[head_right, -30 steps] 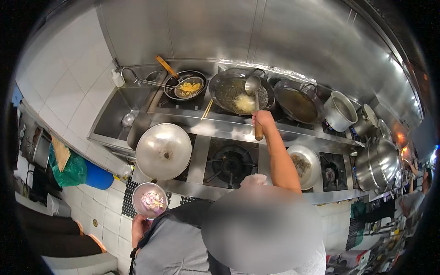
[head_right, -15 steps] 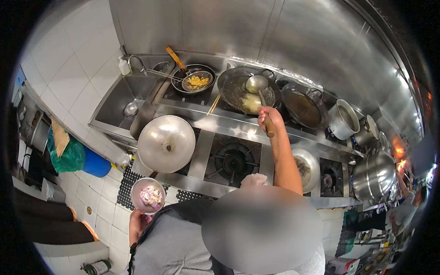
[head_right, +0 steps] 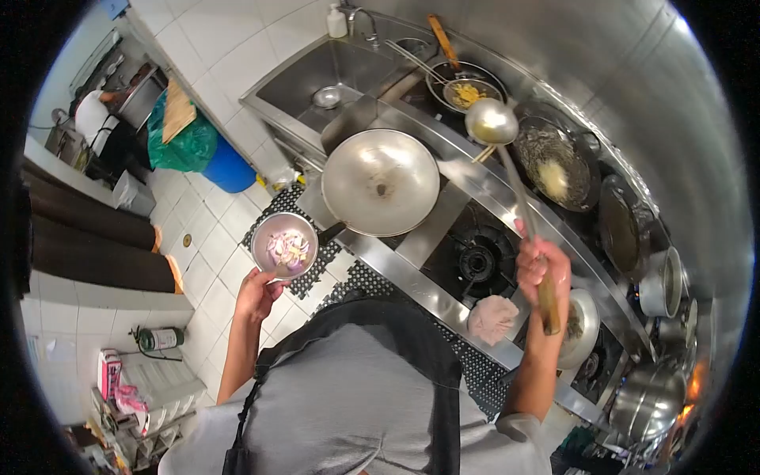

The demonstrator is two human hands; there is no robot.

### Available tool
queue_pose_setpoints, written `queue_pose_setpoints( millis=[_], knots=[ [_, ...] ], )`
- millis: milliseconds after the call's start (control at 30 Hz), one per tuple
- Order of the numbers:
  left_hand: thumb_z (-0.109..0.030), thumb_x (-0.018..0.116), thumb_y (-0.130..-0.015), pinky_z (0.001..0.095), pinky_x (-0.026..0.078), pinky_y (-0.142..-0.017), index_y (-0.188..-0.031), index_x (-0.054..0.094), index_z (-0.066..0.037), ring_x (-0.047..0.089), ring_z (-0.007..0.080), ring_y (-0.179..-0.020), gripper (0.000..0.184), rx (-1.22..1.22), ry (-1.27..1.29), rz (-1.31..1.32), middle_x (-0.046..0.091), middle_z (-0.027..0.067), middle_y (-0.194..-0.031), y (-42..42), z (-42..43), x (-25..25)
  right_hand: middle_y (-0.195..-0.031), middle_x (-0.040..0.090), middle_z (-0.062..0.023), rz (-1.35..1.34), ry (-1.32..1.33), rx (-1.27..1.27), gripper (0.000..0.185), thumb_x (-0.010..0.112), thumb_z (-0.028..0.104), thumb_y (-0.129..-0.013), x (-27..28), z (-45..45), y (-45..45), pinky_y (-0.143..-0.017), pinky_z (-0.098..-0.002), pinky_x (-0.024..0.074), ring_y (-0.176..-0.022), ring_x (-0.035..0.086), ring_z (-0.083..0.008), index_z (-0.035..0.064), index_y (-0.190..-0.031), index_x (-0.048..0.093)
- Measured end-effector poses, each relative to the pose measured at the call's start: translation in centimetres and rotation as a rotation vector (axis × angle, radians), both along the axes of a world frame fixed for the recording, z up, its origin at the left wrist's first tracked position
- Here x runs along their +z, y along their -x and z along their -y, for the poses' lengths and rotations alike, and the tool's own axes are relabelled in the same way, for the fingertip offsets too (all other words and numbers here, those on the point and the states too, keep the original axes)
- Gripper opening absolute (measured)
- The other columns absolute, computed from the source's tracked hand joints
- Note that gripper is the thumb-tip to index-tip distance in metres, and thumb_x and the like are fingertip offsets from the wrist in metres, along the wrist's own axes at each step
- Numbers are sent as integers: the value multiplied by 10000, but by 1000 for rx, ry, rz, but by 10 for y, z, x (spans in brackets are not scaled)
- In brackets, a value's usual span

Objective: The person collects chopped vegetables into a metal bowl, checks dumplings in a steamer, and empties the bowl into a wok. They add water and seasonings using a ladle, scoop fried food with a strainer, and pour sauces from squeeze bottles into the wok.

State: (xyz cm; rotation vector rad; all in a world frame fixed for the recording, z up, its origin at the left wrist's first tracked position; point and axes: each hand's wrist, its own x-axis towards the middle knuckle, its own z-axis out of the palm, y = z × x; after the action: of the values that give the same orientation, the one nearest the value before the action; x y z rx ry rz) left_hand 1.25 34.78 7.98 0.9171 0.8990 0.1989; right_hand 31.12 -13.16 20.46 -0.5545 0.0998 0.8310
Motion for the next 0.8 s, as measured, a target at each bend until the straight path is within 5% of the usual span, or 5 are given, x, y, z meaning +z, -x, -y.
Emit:
queue_pose_setpoints(
  millis=[300,467,667,800],
  knots=[
    [-53,571,-947,247,603,-629,-1169,494,27,750,247,-826,249,123,-32,31,709,179,-1054,2,-24,-4,-755,531,1,-296,113,357,402,590,113,-966,-119,-103,27,-466,-227,402,-547,472,-79,-23,-1338,522],
    [-21,573,-934,272,620,-634,-1138,513,20,757,276,-846,217,145,12,45,710,182,-1036,3,-26,-9,-750,542,-7,-54,395,347,370,616,110,-951,-144,-141,28,-464,-270,410,-534,488,-102,5,-1301,560],
    [-20,579,-935,288,635,-625,-1135,508,43,757,293,-831,220,154,22,42,704,210,-1025,5,-31,-9,-725,576,-26,687,1136,302,254,618,123,-931,-145,-134,41,-453,-317,455,-482,553,-139,16,-1161,622],
    [-27,573,-945,280,634,-633,-1185,478,56,756,289,-833,272,115,2,37,704,220,-1034,-6,-39,-14,-708,577,-36,514,1093,378,269,629,137,-923,-105,-115,65,-439,-308,439,-470,550,-144,-1,-1154,624]
  ],
)
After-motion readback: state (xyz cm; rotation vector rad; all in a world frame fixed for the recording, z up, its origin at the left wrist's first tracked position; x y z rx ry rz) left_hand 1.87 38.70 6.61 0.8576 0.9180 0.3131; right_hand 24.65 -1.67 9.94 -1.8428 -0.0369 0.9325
